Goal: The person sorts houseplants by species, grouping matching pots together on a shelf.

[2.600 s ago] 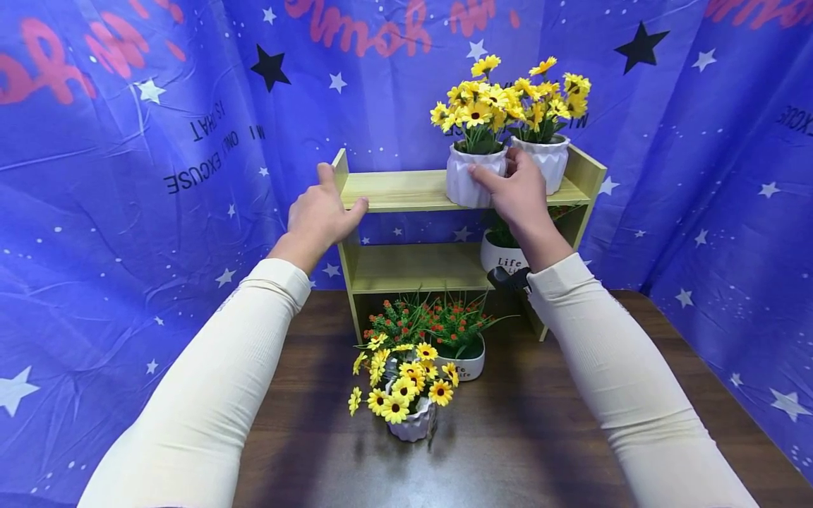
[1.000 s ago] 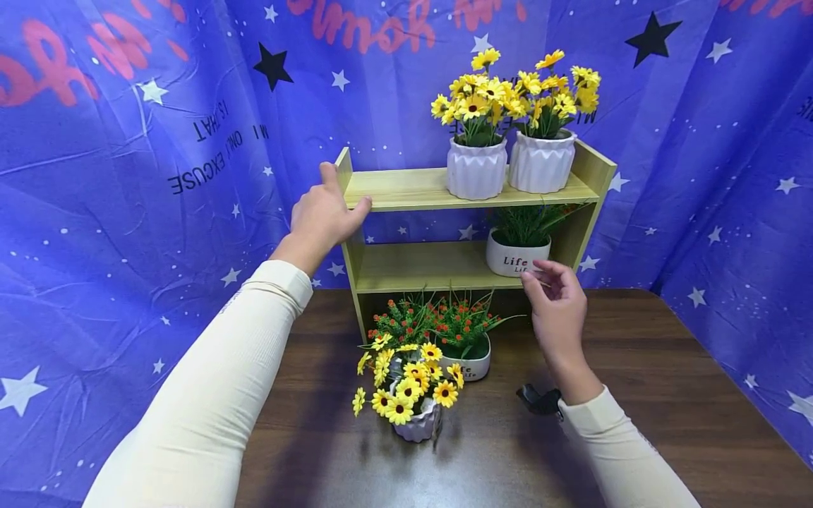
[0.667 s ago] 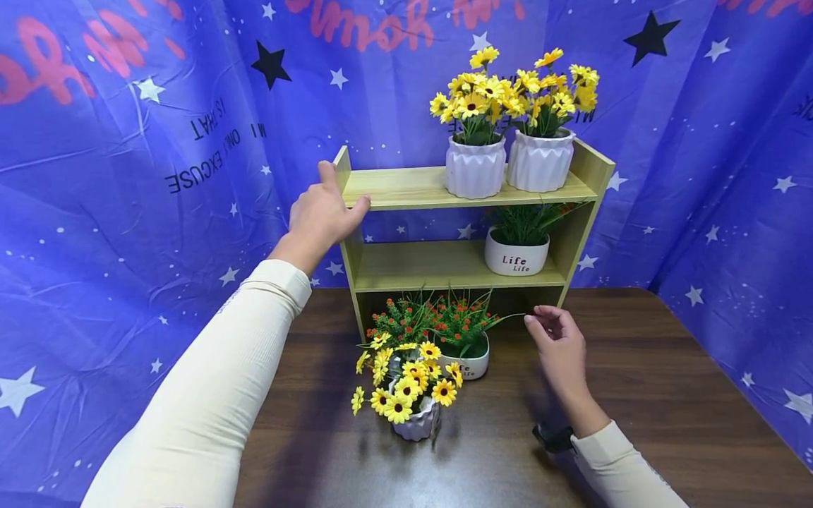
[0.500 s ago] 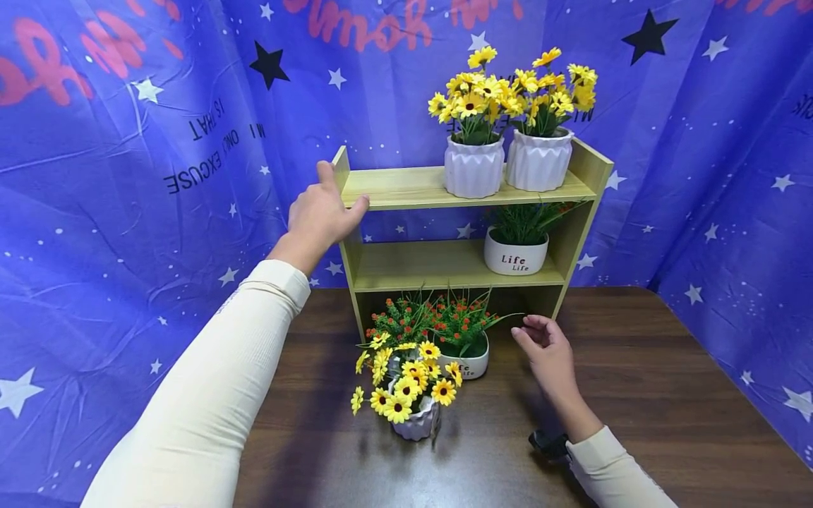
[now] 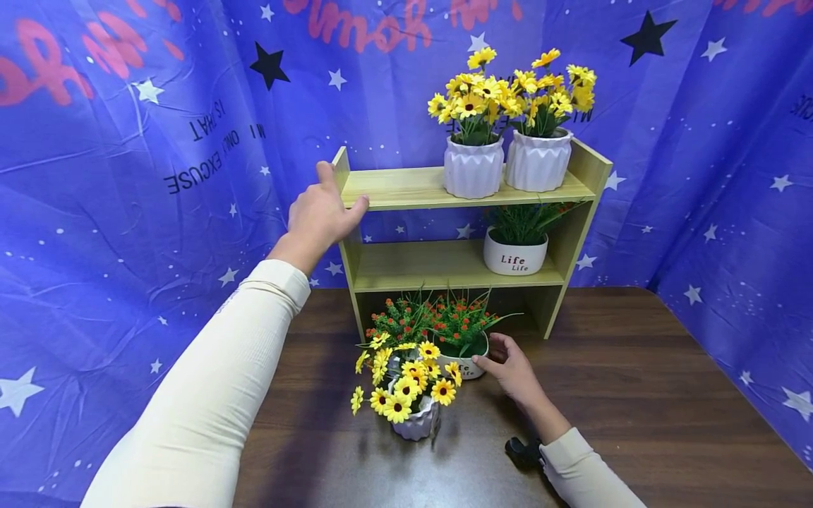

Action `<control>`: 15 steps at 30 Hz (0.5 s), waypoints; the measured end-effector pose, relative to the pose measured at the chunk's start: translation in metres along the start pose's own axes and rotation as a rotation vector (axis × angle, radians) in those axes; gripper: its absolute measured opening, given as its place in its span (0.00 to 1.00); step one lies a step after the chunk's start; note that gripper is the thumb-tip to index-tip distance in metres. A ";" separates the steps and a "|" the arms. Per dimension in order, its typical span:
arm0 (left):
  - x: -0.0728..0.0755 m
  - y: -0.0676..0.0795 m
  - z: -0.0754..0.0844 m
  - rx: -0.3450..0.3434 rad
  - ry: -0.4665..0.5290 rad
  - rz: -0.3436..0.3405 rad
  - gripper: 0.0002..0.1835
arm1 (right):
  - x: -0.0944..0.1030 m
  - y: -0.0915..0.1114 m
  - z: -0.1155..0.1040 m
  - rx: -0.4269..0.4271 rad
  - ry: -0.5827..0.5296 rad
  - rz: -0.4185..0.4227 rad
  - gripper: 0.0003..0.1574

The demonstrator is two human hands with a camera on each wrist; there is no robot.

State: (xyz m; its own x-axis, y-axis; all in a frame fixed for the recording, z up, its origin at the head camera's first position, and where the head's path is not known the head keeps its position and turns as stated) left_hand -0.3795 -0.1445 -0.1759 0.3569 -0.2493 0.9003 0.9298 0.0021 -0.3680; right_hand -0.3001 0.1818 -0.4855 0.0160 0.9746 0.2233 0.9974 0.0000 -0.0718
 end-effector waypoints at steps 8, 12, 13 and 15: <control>0.001 0.001 0.001 0.003 -0.001 0.001 0.45 | -0.013 -0.004 0.005 0.009 -0.048 -0.030 0.49; 0.002 0.002 0.001 0.006 0.000 -0.002 0.44 | -0.018 -0.008 0.006 0.017 -0.037 -0.031 0.52; 0.002 0.002 0.001 0.005 0.000 -0.002 0.44 | -0.019 -0.006 0.001 0.015 -0.033 -0.031 0.52; 0.002 0.002 0.001 0.003 0.001 0.000 0.44 | -0.021 -0.004 -0.005 0.006 -0.027 -0.028 0.52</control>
Point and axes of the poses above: each hand's wrist, its own y-axis away from the middle knuckle, its own x-axis out of the back of the hand, z = x × y, the point moved 7 cm from there along -y, towards the middle knuckle, and after that the axes turned 3 degrees about -y, right-handed, at the moved point
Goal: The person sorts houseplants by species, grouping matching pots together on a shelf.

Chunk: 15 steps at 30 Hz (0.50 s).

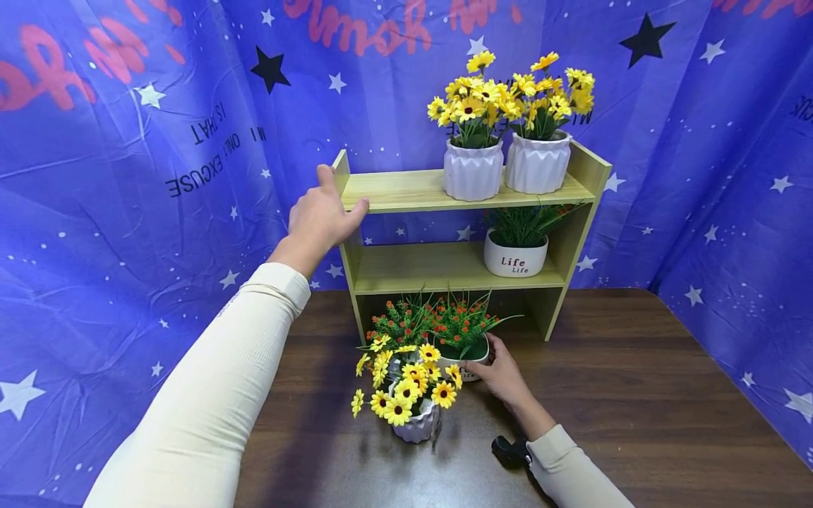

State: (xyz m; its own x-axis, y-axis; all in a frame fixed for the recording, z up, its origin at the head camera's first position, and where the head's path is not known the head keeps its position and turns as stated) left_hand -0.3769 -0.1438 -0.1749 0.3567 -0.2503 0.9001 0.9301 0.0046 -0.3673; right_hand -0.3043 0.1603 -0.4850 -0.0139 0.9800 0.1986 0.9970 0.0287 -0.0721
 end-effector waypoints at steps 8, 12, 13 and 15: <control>-0.002 0.001 -0.001 -0.006 -0.002 0.009 0.44 | -0.003 -0.005 0.015 0.007 -0.012 -0.001 0.53; -0.002 0.000 -0.001 -0.001 -0.005 -0.005 0.44 | 0.001 -0.003 0.012 0.009 0.018 0.012 0.52; -0.002 0.000 -0.001 0.000 -0.005 -0.008 0.44 | 0.003 -0.001 0.010 0.010 0.022 0.017 0.51; -0.001 -0.001 -0.001 0.000 -0.008 -0.007 0.44 | 0.007 0.001 0.006 0.020 0.036 0.033 0.51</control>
Point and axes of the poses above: each hand's wrist, its own y-axis away from the middle knuckle, its own x-axis out of the back of the hand, z = x × y, the point moved 7 cm from there along -y, towards the middle knuckle, and after that the axes turned 3 degrees about -y, right-handed, at the moved point
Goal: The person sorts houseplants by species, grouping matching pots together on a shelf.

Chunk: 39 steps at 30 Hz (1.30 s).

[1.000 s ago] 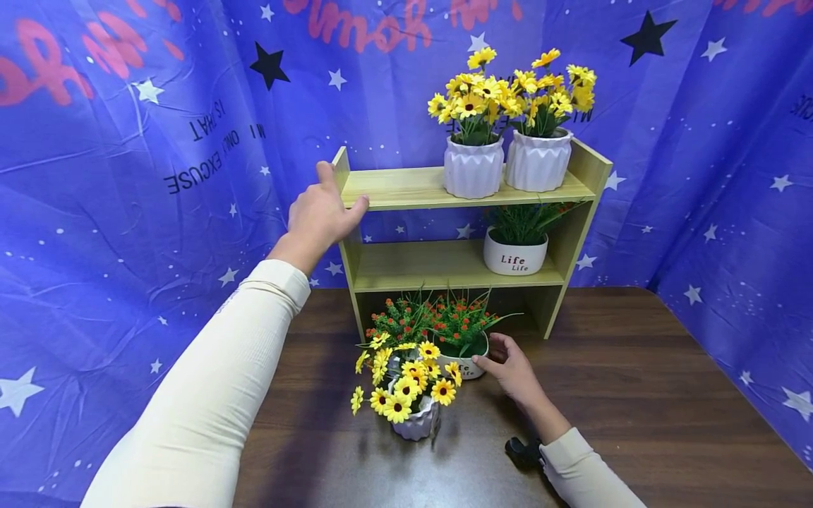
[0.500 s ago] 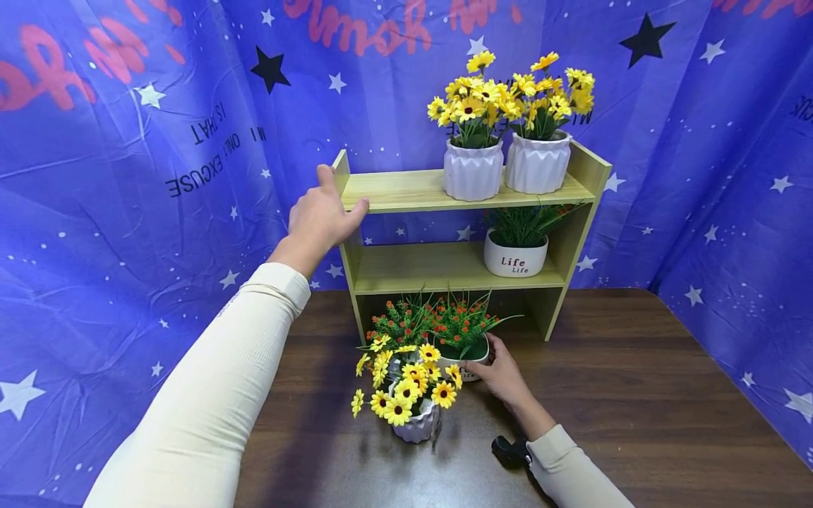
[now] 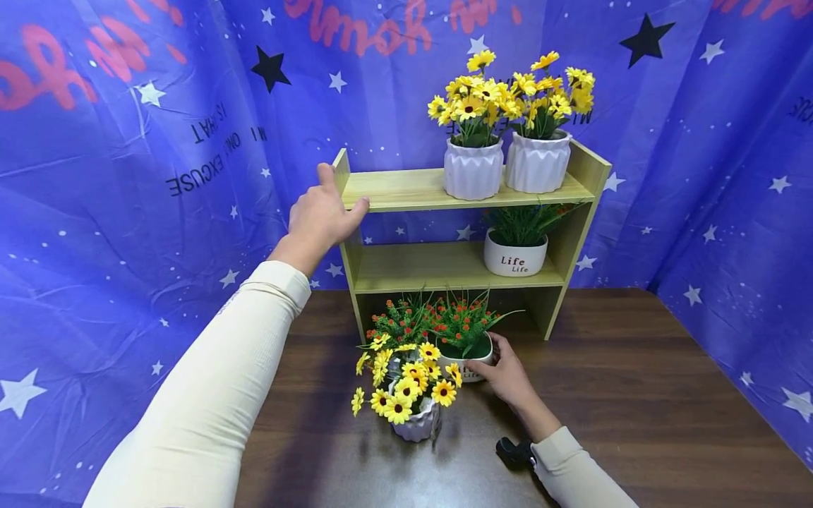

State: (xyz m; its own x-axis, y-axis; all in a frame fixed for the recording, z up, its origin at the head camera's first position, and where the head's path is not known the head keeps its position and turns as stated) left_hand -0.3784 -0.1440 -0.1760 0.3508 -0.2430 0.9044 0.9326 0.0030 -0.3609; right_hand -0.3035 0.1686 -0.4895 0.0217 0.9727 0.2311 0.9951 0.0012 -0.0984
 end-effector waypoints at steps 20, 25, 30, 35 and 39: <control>-0.001 0.001 -0.004 0.000 -0.001 -0.005 0.44 | 0.031 0.018 -0.034 0.112 -0.140 0.103 0.49; 0.001 0.000 -0.005 0.005 -0.009 0.000 0.44 | 0.035 0.021 -0.048 0.131 -0.148 0.117 0.49; 0.000 0.000 -0.003 0.000 -0.001 0.000 0.44 | 0.040 0.024 -0.065 0.123 -0.133 0.136 0.49; 0.001 0.000 -0.001 -0.001 0.003 -0.004 0.44 | 0.044 0.023 -0.081 0.130 -0.142 0.140 0.48; 0.001 0.000 -0.001 0.000 0.004 -0.007 0.44 | 0.047 0.021 -0.093 0.147 -0.135 0.143 0.47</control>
Point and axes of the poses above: each hand's wrist, its own y-axis away from the middle knuckle, its own x-axis out of the back of the hand, z = x × y, the point moved 7 cm from there along -y, towards the middle knuckle, and after that the axes turned 3 degrees about -y, right-handed, at the moved point
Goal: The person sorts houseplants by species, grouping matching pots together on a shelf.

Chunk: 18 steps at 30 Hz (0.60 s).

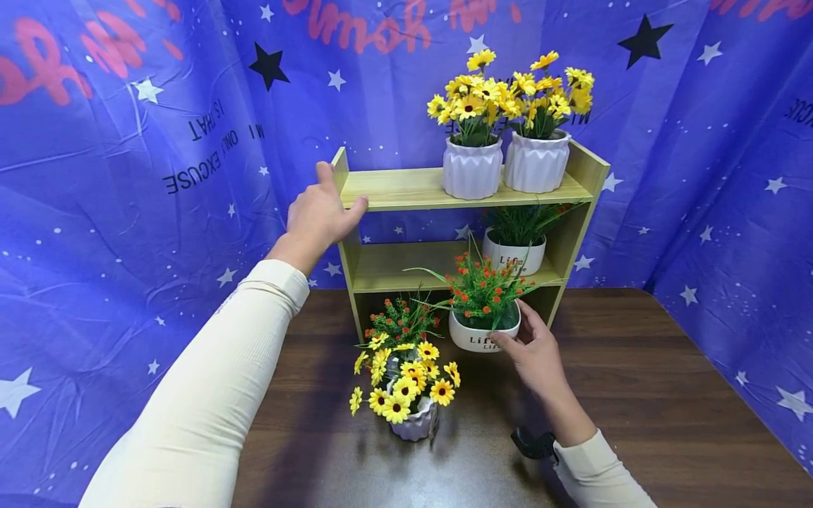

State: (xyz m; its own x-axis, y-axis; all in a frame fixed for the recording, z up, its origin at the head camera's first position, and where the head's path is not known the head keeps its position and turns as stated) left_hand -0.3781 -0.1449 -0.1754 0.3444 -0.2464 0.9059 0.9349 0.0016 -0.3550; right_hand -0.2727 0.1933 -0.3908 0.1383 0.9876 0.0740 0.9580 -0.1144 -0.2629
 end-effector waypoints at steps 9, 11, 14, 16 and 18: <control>-0.001 -0.001 -0.001 0.003 -0.002 -0.006 0.45 | -0.002 -0.012 -0.020 0.052 -0.009 -0.013 0.47; -0.001 -0.001 -0.001 0.001 -0.004 -0.005 0.45 | -0.003 -0.016 -0.024 0.065 -0.012 -0.015 0.46; -0.001 -0.001 0.000 0.001 -0.004 -0.005 0.44 | -0.006 -0.021 -0.030 0.084 -0.009 -0.021 0.47; 0.000 -0.002 0.000 0.004 -0.004 -0.006 0.44 | -0.009 -0.025 -0.033 0.075 -0.011 -0.031 0.48; 0.000 -0.002 0.000 0.006 -0.008 -0.008 0.44 | -0.012 -0.030 -0.036 0.066 -0.014 -0.038 0.48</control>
State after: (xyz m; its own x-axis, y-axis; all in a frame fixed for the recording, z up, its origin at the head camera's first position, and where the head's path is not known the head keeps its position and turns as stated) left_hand -0.3797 -0.1446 -0.1747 0.3375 -0.2389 0.9105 0.9381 0.0054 -0.3464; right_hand -0.2938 0.1806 -0.3495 0.0986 0.9925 0.0720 0.9438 -0.0704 -0.3229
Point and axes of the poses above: each hand's wrist, its own y-axis away from the middle knuckle, its own x-axis out of the back of the hand, z = x × y, the point moved 7 cm from there along -y, towards the middle knuckle, and after that the axes turned 3 degrees about -y, right-handed, at the moved point
